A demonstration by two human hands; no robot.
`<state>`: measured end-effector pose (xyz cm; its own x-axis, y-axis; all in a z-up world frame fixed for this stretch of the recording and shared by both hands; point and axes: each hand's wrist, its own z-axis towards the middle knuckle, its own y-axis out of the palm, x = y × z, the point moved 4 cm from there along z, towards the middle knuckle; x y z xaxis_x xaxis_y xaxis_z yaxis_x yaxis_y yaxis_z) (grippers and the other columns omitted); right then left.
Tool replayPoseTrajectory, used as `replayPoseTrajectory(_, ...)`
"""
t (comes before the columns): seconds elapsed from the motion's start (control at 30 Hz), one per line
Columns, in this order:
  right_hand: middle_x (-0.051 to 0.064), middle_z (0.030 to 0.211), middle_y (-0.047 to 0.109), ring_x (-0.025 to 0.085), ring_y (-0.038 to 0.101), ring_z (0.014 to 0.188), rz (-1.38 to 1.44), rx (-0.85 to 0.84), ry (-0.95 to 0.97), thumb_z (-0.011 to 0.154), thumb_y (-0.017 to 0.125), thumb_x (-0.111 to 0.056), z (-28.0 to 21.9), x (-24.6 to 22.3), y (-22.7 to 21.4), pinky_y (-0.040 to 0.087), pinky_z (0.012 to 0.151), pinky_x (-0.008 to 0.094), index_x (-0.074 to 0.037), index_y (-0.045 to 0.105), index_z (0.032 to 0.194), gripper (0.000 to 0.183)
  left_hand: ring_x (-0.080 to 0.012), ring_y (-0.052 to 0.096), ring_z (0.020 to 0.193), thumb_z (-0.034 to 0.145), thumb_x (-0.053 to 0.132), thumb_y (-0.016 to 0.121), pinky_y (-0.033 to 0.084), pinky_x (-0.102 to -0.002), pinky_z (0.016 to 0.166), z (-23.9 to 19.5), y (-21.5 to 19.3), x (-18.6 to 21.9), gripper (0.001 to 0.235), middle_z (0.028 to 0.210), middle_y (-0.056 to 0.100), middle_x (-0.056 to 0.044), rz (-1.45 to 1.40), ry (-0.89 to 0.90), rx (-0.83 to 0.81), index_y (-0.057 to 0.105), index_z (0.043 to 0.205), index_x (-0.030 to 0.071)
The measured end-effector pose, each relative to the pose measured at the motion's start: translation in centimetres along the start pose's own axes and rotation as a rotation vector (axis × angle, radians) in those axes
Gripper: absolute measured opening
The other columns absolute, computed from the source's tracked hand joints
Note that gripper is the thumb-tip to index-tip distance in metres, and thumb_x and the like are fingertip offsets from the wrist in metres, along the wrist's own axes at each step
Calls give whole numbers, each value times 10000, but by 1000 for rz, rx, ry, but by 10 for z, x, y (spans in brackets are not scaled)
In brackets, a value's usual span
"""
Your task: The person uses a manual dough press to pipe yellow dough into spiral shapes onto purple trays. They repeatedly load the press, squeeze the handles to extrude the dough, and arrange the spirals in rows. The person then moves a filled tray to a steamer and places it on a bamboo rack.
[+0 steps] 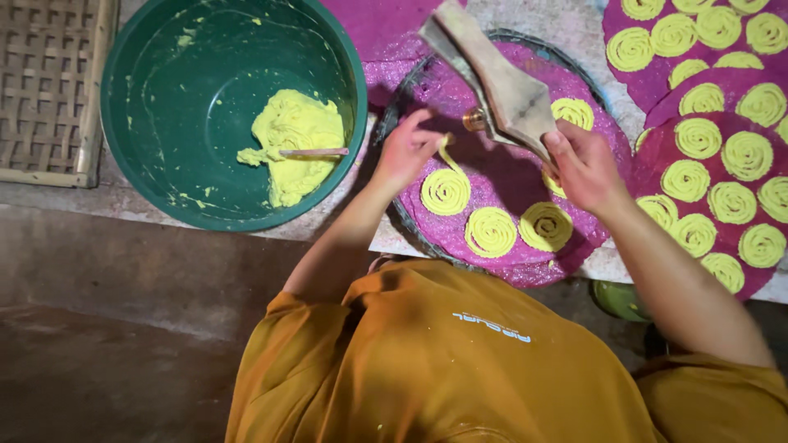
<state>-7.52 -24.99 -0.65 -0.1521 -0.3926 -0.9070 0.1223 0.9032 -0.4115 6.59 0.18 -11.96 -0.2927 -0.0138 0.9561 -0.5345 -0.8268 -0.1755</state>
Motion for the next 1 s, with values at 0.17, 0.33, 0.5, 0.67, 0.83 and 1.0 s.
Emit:
replayPoseTrajectory(0.17,7,713,575,85,512,573,194,57,-71,1115,429,-479,-19,31,6,394,511,262,-33,618,1047,489,-189,705,663,957,141,649,561,-317,620,-48,-21,42,421,1053,789,-82,456,-52,105,626,1377,119)
replayPoseTrajectory(0.33,42,725,571,109,525,572,360,146,-127,1101,415,-599,-51,71,16,403,508,265,-10,589,1047,616,-245,675,676,974,164,702,540,-373,623,-72,-16,88,316,820,705,-75,812,233,63,730,1284,107)
replayPoseTrajectory(0.5,65,800,567,137,527,616,579,206,-128,1097,442,-631,-80,94,14,413,538,287,7,561,1185,654,-191,667,807,934,150,690,543,-327,690,-87,-12,113,273,882,713,-8,903,233,108,731,1204,151)
replayPoseTrajectory(0.67,104,918,581,169,536,646,653,332,-107,1076,486,-650,-101,108,1,423,553,314,33,544,1240,704,-264,616,1065,861,73,610,528,-379,855,-93,-11,118,418,1145,676,-63,886,96,64,718,1262,124)
replayPoseTrajectory(0.83,104,871,548,177,532,649,679,361,-105,1075,484,-670,-109,115,-4,418,551,320,45,530,1259,740,-354,552,1150,820,100,628,427,-484,950,-93,-7,110,420,1229,625,-126,946,-13,93,721,1230,85)
replayPoseTrajectory(1.0,110,864,546,181,522,639,692,369,-97,1086,476,-652,-116,111,-4,411,541,320,39,508,1285,720,-329,563,1178,843,108,624,444,-466,966,-107,0,111,324,1220,642,-97,965,20,97,726,1150,110)
